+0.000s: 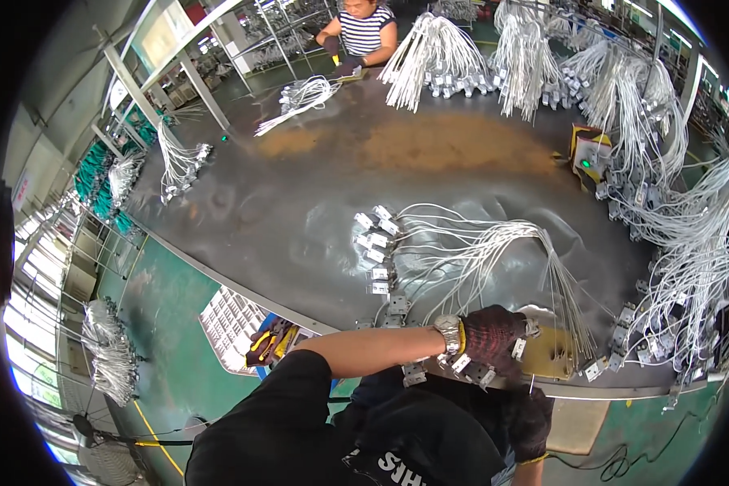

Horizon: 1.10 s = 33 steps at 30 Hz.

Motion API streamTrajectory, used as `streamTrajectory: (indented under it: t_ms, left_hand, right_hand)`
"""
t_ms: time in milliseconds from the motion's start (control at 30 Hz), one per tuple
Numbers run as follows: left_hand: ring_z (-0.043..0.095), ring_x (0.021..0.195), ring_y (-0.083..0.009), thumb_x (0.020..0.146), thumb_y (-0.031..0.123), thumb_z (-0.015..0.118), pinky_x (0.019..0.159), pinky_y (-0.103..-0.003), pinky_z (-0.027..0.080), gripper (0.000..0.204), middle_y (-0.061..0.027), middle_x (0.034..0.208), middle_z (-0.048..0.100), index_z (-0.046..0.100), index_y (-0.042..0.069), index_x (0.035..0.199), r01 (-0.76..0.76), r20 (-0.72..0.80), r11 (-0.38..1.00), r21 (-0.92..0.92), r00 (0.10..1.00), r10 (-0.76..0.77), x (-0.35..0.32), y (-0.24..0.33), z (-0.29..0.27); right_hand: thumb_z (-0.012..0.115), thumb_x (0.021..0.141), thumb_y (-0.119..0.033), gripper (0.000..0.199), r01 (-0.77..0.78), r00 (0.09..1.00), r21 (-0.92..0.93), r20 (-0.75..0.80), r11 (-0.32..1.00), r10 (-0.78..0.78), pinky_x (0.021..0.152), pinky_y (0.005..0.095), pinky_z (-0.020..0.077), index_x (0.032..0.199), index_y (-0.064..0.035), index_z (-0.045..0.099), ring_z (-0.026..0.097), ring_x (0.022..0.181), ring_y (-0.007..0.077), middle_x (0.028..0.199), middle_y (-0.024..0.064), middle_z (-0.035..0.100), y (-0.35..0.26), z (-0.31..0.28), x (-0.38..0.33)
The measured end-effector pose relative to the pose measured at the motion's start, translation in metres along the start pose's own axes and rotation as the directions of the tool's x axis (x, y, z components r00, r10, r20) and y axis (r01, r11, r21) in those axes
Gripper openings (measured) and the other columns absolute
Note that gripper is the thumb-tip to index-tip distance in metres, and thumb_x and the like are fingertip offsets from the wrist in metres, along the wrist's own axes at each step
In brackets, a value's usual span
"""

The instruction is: The person assembles wire harnesses by connecting multiple wires to electronic components on a metal fixture at a factory workbench. This is done using a seating tool while wearing work gloves.

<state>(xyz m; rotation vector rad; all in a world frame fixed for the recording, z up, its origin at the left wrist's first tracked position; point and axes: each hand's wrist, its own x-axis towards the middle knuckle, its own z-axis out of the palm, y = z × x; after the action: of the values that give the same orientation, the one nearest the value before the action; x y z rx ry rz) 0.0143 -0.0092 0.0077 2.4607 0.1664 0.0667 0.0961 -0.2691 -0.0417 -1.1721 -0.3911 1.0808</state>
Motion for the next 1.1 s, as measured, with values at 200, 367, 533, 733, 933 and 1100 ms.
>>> streamTrajectory:
  t_ms: [200, 367, 533, 733, 933, 1100]
  left_hand:
    - [0.064, 0.111, -0.0405, 0.069, 0.053, 0.085, 0.1, -0.05, 0.049, 0.085, -0.021, 0.122, 0.068, 0.059, 0.011, 0.138, 0.046, -0.064, 0.997, 0.065, 0.997, -0.042, 0.031, -0.008, -0.028]
    - [0.054, 0.126, -0.0387, 0.063, 0.049, 0.084, 0.102, -0.05, 0.044, 0.091, -0.019, 0.139, 0.054, 0.056, 0.007, 0.139, 0.282, -0.389, 0.829, 0.483, 0.917, -0.085, 0.058, -0.066, -0.042]
    - [0.068, 0.103, -0.0364, 0.072, 0.027, 0.075, 0.086, -0.047, 0.053, 0.066, -0.0193, 0.112, 0.07, 0.057, 0.006, 0.131, 0.455, -0.463, 0.805, 0.38, 0.847, -0.26, 0.051, -0.085, -0.068]
    - [0.075, 0.089, -0.0358, 0.073, 0.018, 0.071, 0.073, -0.048, 0.058, 0.044, -0.0201, 0.093, 0.075, 0.069, 0.006, 0.115, 0.46, -0.426, 0.819, 0.342, 0.853, -0.301, 0.062, -0.108, -0.077]
    - [0.074, 0.089, -0.0398, 0.068, 0.021, 0.07, 0.076, -0.048, 0.059, 0.037, -0.0227, 0.092, 0.074, 0.072, 0.002, 0.1, 0.519, -0.377, 0.835, 0.183, 0.822, -0.428, 0.055, -0.108, -0.095]
    - [0.072, 0.091, -0.043, 0.067, 0.022, 0.071, 0.077, -0.049, 0.058, 0.047, -0.0249, 0.094, 0.073, 0.068, 0.0, 0.108, 0.406, -0.421, 0.903, 0.138, 0.85, -0.318, 0.038, -0.089, -0.13]
  right_hand:
    - [0.06, 0.097, -0.037, 0.039, -0.089, 0.994, 0.155, 0.07, 0.984, 0.079, 0.047, 0.0283, 0.0438, 0.113, -0.0015, 0.063, 0.055, 0.054, 0.019, 0.069, 0.0066, 0.06, 0.015, -0.015, -0.002]
    - [0.059, 0.099, -0.036, 0.039, -0.135, 0.99, -0.14, 0.018, 0.981, 0.139, 0.046, 0.0268, 0.0422, 0.113, 0.0, 0.063, 0.054, 0.053, 0.0165, 0.068, 0.0066, 0.06, 0.011, -0.011, -0.001]
    - [0.055, 0.101, -0.034, 0.038, -0.09, 0.992, -0.109, 0.073, 0.99, 0.099, 0.046, 0.0259, 0.0415, 0.113, 0.0008, 0.064, 0.053, 0.05, 0.0151, 0.066, 0.0058, 0.06, 0.011, 0.001, -0.001]
    - [0.053, 0.101, -0.028, 0.032, -0.033, 0.993, -0.165, 0.111, 0.986, 0.052, 0.048, 0.0276, 0.0427, 0.107, 0.0001, 0.067, 0.055, 0.052, 0.0147, 0.066, 0.0052, 0.061, 0.011, 0.0, 0.002]
    - [0.061, 0.094, -0.017, 0.019, 0.437, 0.899, -0.645, 0.316, 0.627, -0.302, 0.055, 0.0324, 0.0474, 0.102, -0.0047, 0.073, 0.061, 0.061, 0.0196, 0.074, 0.0066, 0.066, 0.018, -0.009, 0.013]
    - [0.067, 0.088, -0.009, 0.015, 0.62, 0.755, -0.765, 0.521, 0.175, -0.399, 0.059, 0.0356, 0.0506, 0.099, -0.0079, 0.076, 0.065, 0.067, 0.0228, 0.079, 0.0076, 0.069, 0.032, -0.014, 0.014]
